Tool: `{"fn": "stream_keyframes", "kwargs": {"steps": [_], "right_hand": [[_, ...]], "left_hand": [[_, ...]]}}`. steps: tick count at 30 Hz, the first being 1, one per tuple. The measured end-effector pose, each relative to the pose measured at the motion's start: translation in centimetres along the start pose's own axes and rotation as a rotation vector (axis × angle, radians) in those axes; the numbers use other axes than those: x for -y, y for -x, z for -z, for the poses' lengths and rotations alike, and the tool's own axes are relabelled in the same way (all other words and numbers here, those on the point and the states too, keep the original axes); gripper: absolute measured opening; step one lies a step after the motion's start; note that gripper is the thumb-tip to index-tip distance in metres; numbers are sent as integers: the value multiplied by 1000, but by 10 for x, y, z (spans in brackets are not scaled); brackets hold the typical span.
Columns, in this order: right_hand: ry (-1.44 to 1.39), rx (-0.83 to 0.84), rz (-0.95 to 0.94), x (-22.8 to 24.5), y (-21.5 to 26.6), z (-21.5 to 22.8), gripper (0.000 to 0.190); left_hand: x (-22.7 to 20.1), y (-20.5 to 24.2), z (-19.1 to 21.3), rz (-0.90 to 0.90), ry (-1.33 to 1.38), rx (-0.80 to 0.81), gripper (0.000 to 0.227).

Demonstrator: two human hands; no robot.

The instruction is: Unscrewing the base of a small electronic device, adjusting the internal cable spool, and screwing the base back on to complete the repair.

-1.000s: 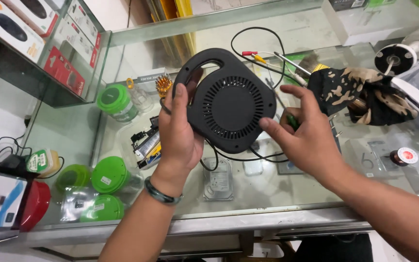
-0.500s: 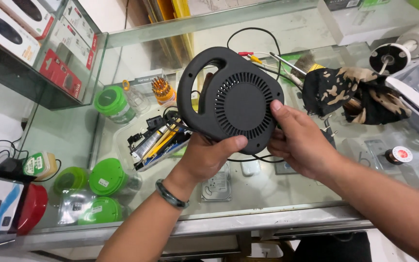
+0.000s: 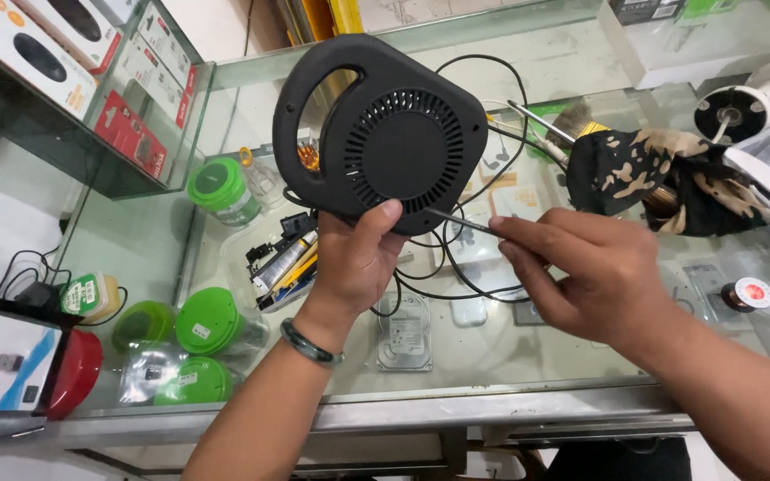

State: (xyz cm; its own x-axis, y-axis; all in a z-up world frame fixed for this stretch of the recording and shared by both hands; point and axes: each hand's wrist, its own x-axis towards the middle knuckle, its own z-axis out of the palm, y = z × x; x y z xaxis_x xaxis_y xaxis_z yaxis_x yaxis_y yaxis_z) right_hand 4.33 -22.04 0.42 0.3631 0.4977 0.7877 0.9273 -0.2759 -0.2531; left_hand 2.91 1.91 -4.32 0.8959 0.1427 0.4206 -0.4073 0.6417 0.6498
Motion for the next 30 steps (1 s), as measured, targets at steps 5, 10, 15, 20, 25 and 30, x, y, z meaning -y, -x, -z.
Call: {"fn": "stream_keyframes", "kwargs": {"steps": [5,10,15,20,25,30], "right_hand": [[124,85,63,2,6,-2,16],[221,107,105,3,10,-4,19],[230,136,130,8,15,-7,28],[326,153,107,11,24,-16,23],[375,168,177,17,13,-11,5],[436,189,199,18,13,-8,16]], "left_hand": [[-1,-1,0,-24,-44,-31,45],[6,-1,1,-28,-91,-54,46],[11,3,-8,-91,-380,-79,35],[19,6,-14,-63,-511,-57,40],[10,8,-22,7,-626,-47,40],[13,11,-28,32,-575,24,38]]}}
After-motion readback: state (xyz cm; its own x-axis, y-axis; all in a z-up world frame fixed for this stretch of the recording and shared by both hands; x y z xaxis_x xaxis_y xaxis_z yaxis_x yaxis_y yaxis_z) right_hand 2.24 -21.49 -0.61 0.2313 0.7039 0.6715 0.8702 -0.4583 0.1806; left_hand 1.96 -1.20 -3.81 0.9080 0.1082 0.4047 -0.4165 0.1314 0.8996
